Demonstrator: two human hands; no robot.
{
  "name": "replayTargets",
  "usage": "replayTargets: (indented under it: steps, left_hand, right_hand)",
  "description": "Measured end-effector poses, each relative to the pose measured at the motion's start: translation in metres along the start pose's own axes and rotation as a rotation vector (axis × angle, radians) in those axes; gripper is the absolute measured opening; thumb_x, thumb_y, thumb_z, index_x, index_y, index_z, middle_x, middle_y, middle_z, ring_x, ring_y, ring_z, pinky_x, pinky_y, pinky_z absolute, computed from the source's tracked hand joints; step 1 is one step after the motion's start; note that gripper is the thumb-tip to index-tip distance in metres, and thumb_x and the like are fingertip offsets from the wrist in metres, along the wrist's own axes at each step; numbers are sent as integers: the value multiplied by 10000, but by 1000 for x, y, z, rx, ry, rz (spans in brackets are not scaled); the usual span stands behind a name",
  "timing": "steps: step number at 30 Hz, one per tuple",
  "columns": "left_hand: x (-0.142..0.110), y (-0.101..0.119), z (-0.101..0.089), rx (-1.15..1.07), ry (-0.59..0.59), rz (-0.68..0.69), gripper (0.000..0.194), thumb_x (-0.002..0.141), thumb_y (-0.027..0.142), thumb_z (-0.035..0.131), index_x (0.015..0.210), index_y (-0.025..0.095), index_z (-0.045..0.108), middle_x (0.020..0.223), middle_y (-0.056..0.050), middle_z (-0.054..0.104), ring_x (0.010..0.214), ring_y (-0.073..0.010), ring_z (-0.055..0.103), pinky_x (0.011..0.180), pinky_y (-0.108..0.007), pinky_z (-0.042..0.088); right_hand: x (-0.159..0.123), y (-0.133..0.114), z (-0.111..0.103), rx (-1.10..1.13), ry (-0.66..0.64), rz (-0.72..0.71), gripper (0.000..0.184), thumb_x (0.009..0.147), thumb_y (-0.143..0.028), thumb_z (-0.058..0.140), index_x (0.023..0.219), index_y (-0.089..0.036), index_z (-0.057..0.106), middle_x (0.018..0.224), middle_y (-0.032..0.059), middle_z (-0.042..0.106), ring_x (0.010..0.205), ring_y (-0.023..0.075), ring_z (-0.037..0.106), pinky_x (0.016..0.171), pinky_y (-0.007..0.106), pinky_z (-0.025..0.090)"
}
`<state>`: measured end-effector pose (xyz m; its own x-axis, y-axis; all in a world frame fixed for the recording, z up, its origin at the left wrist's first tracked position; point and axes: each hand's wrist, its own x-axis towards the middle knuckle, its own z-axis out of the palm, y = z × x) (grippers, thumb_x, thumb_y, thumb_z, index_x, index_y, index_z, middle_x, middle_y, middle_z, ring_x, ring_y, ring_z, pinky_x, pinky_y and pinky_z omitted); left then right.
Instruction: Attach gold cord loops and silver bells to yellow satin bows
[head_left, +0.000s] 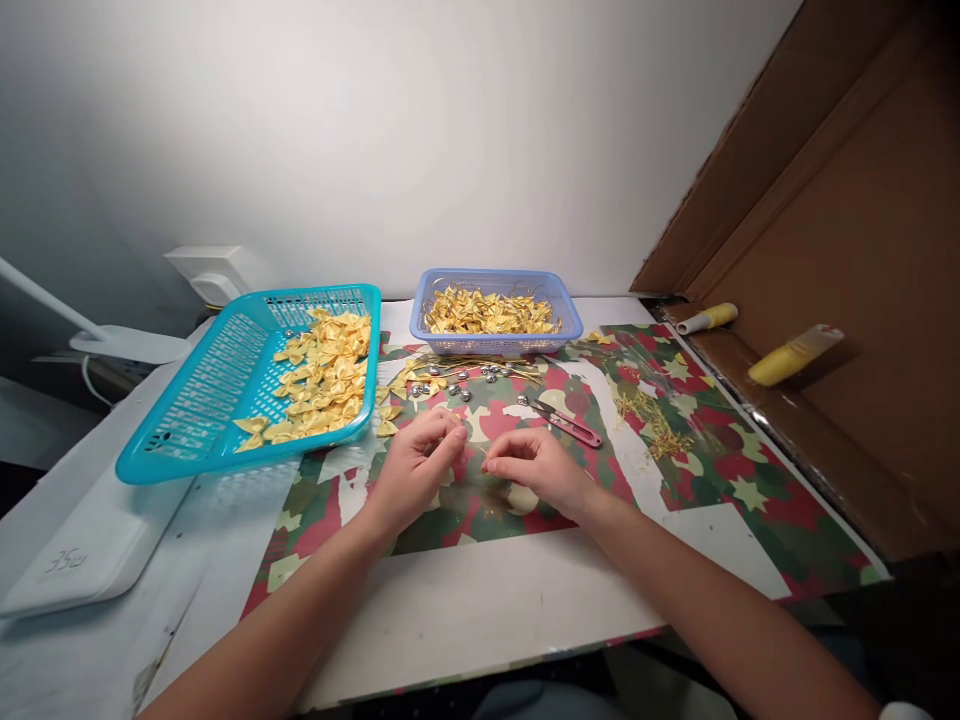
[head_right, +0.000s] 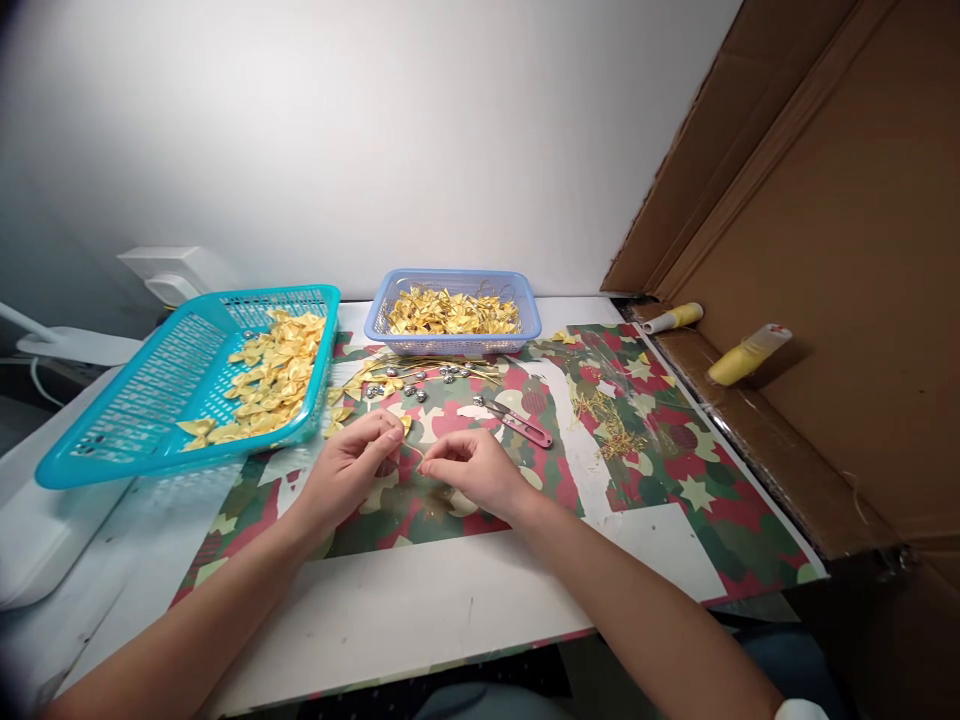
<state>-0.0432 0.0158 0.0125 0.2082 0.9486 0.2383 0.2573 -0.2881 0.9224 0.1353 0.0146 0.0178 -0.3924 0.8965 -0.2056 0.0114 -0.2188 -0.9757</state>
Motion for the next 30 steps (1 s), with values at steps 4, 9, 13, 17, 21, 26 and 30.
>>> replayTargets:
  steps: [4,9,13,17,21,26,30]
  left_hand:
    - [1,-1,0,-17,43,-11,379,903,313,502,546,188,499,638,-3,476,647,-148,473,591,-269,373]
    - [2,0,-1,25,78,-22,371,892,306,501,540,190,491,633,-1,483,645,-148,481,608,-272,379]
    - [2,3,0,64,88,-26,380,888,294,499,523,190,479,630,-1,486,649,-150,488,621,-272,384]
    - [1,3,0,82,88,-32,379,889,300,496,526,190,490,660,-8,499,672,-155,506,611,-266,393]
    - [0,2,1,99,82,-35,395,884,289,491,502,188,495,671,-14,500,676,-156,512,604,-264,395]
    - [-1,4,2,125,84,-43,396,872,273,491,485,191,468,648,-9,480,664,-156,495,609,-269,383]
    - [0,4,2,96,55,-36,402,883,287,479,492,192,472,621,-1,461,626,-148,462,607,-273,375]
  right_hand:
    - [0,-1,0,-4,2,2,88,619,-245,625,593,-163,641,600,-13,578,590,109,477,576,251,368]
    - [-1,-4,0,-1,8,18,85,606,-219,585,546,-172,623,605,-9,586,618,118,488,584,247,367]
    - [-1,-4,0,10,7,16,105,606,-207,568,507,-179,587,624,-3,594,636,124,501,583,248,359]
    - [-1,-3,0,24,1,15,125,600,-202,556,479,-183,532,639,-2,595,625,120,492,573,247,344]
    - [-1,-2,0,19,-1,18,144,596,-193,535,461,-185,486,634,-5,581,621,116,480,572,244,332]
    - [0,-1,1,-1,-4,22,141,591,-200,512,458,-186,469,624,-10,562,594,105,447,566,244,321]
    - [0,1,1,-8,-4,16,139,597,-206,504,464,-187,469,627,-5,558,624,118,476,589,248,343]
